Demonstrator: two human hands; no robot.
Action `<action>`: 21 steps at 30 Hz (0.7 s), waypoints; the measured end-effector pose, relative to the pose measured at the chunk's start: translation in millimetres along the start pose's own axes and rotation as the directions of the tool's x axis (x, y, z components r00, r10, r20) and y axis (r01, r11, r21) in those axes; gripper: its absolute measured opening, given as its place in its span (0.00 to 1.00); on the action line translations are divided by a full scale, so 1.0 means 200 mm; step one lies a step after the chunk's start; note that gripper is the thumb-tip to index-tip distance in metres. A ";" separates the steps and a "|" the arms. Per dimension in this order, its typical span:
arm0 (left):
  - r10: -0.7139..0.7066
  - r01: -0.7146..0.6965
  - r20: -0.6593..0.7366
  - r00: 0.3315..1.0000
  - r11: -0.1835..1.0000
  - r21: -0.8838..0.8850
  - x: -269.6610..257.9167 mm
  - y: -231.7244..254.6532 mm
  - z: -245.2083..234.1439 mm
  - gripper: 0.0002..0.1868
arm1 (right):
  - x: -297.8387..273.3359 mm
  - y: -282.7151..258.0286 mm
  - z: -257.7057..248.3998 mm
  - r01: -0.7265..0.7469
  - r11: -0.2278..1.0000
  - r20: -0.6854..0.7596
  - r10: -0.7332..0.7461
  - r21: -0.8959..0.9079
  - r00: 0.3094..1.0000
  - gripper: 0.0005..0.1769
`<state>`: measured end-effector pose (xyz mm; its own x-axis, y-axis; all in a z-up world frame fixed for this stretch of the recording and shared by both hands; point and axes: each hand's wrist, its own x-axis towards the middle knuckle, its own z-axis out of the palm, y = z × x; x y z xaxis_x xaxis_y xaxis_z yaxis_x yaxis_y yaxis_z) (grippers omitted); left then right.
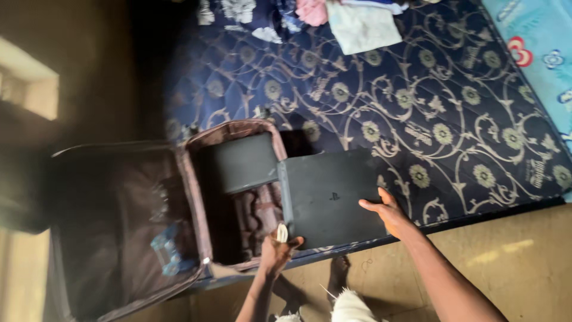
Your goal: The person packs a suitcase with a laptop, a power bank, a small fan, and a phone. They place each item into the open suitcase on the bed, then walk to a nearby table to retrieve additional items before returning to pack them.
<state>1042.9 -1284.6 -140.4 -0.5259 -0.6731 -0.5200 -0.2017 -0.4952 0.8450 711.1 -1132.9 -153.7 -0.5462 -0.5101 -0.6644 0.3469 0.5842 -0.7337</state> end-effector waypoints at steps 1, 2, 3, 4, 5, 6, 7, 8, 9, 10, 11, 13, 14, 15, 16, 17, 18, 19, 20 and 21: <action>-0.037 0.039 -0.016 0.999 0.987 0.158 0.03 -0.03 0.07 0.22 | 0.06 0.04 -0.09 -0.027 1.000 -0.011 0.027 0.004 1.000 0.64; -0.077 0.086 -0.041 0.996 0.948 0.305 0.05 -0.08 0.16 0.24 | 0.11 0.10 -0.20 -0.062 0.998 -0.019 0.062 0.002 0.998 0.66; -0.034 0.056 -0.060 0.998 0.901 0.430 0.10 -0.12 0.25 0.23 | 0.16 0.16 -0.29 -0.097 0.995 -0.028 0.097 0.000 0.995 0.68; 0.016 0.030 -0.080 0.997 0.839 0.543 0.14 -0.16 0.33 0.23 | 0.22 0.21 -0.36 -0.094 0.995 -0.017 0.094 0.016 0.995 0.67; 0.068 0.008 -0.093 0.993 0.762 0.647 0.18 -0.20 0.42 0.22 | 0.28 0.26 -0.43 -0.090 0.995 -0.006 0.091 0.032 0.996 0.67; 0.091 -0.018 -0.088 0.992 0.789 0.614 0.22 -0.25 0.49 0.21 | 0.34 0.31 -0.47 -0.087 0.995 0.012 0.087 0.045 0.996 0.66; 0.114 -0.045 -0.084 0.990 0.814 0.579 0.27 -0.30 0.57 0.20 | 0.43 0.33 -0.53 -0.106 0.994 -0.019 0.107 0.014 0.994 0.65; 0.120 -0.056 -0.083 0.989 0.835 0.547 0.27 -0.38 0.63 0.19 | 0.48 0.39 -0.58 -0.144 0.989 -0.050 0.143 -0.015 0.988 0.64; 0.077 -0.007 -0.102 0.992 0.830 0.558 0.28 -0.45 0.67 0.19 | 0.53 0.45 -0.62 -0.181 0.982 -0.081 0.177 -0.044 0.981 0.63; 0.042 0.034 -0.122 0.992 0.823 0.566 0.34 -0.51 0.70 0.19 | 0.58 0.51 -0.64 -0.127 0.992 -0.020 0.127 0.006 0.992 0.61; 0.008 0.076 -0.142 0.990 0.816 0.574 0.38 -0.58 0.73 0.19 | 0.64 0.56 -0.65 -0.076 0.995 0.038 0.074 0.060 0.997 0.60; 0.055 0.035 -0.139 0.989 0.820 0.572 0.45 -0.72 0.75 0.18 | 0.76 0.67 -0.66 -0.047 0.994 0.067 0.040 0.103 0.997 0.59; 0.079 0.012 -0.133 0.988 0.819 0.574 0.48 -0.80 0.74 0.17 | 0.81 0.72 -0.64 -0.069 0.994 0.041 0.066 0.088 0.997 0.60; 0.096 -0.021 -0.103 0.990 0.826 0.563 0.51 -0.87 0.72 0.15 | 0.87 0.78 -0.62 -0.092 0.993 0.015 0.091 0.072 0.996 0.61; 0.119 -0.060 -0.071 0.990 0.833 0.550 0.55 -0.94 0.70 0.14 | 0.92 0.82 -0.59 -0.069 0.995 0.017 0.068 0.076 0.998 0.60; 0.142 -0.098 -0.040 0.989 0.838 0.537 0.58 -1.02 0.68 0.13 | 0.96 0.87 -0.54 -0.047 0.996 0.019 0.046 0.079 0.999 0.60; 0.104 -0.069 -0.027 0.994 0.808 0.585 0.62 -1.10 0.66 0.12 | 0.98 0.91 -0.53 -0.025 0.996 0.018 0.023 0.082 1.000 0.59; 0.065 -0.041 -0.016 0.998 0.774 0.631 0.65 -1.17 0.65 0.13 | 1.00 0.94 -0.52 -0.001 1.000 0.003 0.001 0.001 1.000 0.58; 0.024 -0.014 -0.005 1.000 0.734 0.679 0.68 -1.24 0.63 0.13 | 1.01 0.96 -0.50 0.020 0.997 -0.010 -0.021 -0.076 1.000 0.56; 0.116 -0.078 -0.011 0.993 0.733 0.676 0.68 -1.31 0.62 0.14 | 1.01 0.98 -0.48 0.040 0.987 -0.020 -0.044 -0.153 0.999 0.55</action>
<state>921.6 -1178.0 -418.0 -0.5369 -0.7319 -0.4196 -0.6649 0.0609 0.7445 595.3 -1061.2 -418.8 -0.5761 -0.5222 -0.6288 0.2040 0.6531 -0.7293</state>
